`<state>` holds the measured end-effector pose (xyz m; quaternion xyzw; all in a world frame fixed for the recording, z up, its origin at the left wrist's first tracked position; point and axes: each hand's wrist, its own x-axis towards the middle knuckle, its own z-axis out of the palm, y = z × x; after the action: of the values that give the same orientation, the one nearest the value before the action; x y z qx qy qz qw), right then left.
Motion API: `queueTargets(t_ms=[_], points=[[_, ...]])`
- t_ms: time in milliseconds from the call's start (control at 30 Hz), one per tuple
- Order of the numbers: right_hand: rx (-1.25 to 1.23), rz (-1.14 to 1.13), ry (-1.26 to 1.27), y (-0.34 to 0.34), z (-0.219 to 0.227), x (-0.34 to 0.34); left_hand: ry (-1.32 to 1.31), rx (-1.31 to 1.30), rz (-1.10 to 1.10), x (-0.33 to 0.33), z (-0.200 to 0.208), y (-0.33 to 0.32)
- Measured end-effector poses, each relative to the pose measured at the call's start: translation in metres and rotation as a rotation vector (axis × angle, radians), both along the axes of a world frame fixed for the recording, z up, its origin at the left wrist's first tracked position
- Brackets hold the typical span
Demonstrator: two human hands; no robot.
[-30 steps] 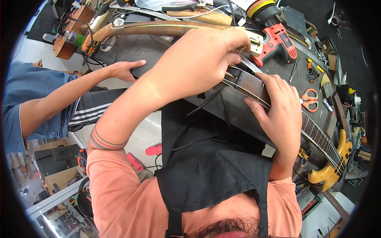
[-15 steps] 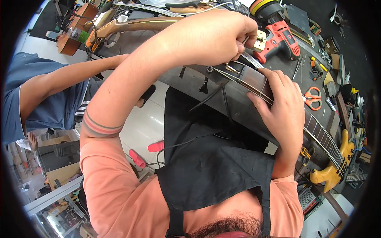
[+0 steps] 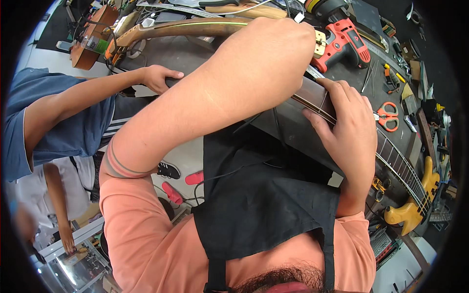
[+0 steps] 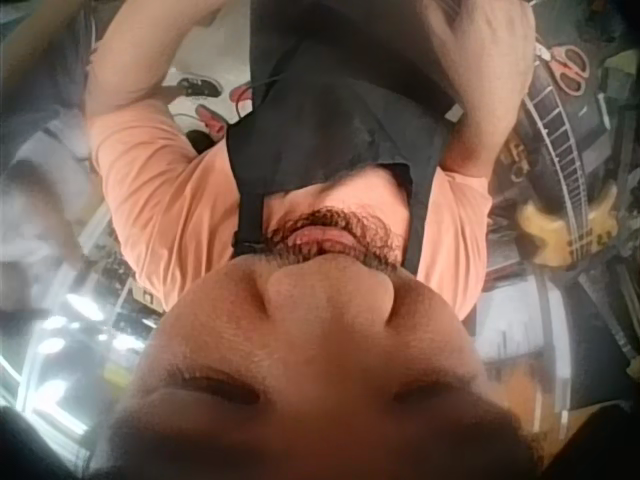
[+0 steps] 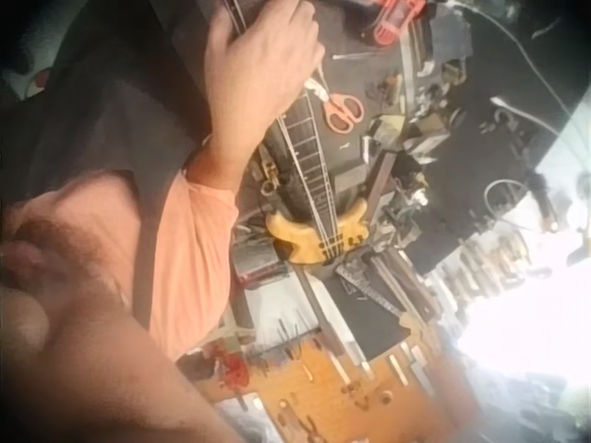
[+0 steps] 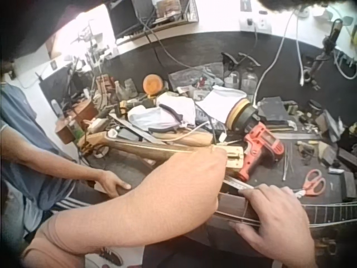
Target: The person works on a guitar neck, using pliers to manipulate a small component near the headstock. They then use a screwdriver to adjust the tuning pegs and strings. The person is wearing an apron and is in a workshop environment.
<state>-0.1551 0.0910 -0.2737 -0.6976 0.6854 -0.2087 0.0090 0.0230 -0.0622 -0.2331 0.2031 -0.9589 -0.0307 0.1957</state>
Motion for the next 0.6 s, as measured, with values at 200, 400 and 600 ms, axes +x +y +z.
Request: queueTargets(t_ms=[200, 400, 600], points=[[-0.022, 0.012, 0.000, -0.001, -0.001, -0.002, 0.149, 0.085, 0.039, 0.008, -0.005, 0.007], [-0.039, 0.020, 0.010, -0.001, 0.000, -0.002, 0.371, 0.178, -0.143, 0.041, -0.025, 0.012], [-0.024, 0.023, 0.005, -0.001, 0.002, -0.001, 0.388, 0.017, -0.358, 0.065, -0.056, 0.000]])
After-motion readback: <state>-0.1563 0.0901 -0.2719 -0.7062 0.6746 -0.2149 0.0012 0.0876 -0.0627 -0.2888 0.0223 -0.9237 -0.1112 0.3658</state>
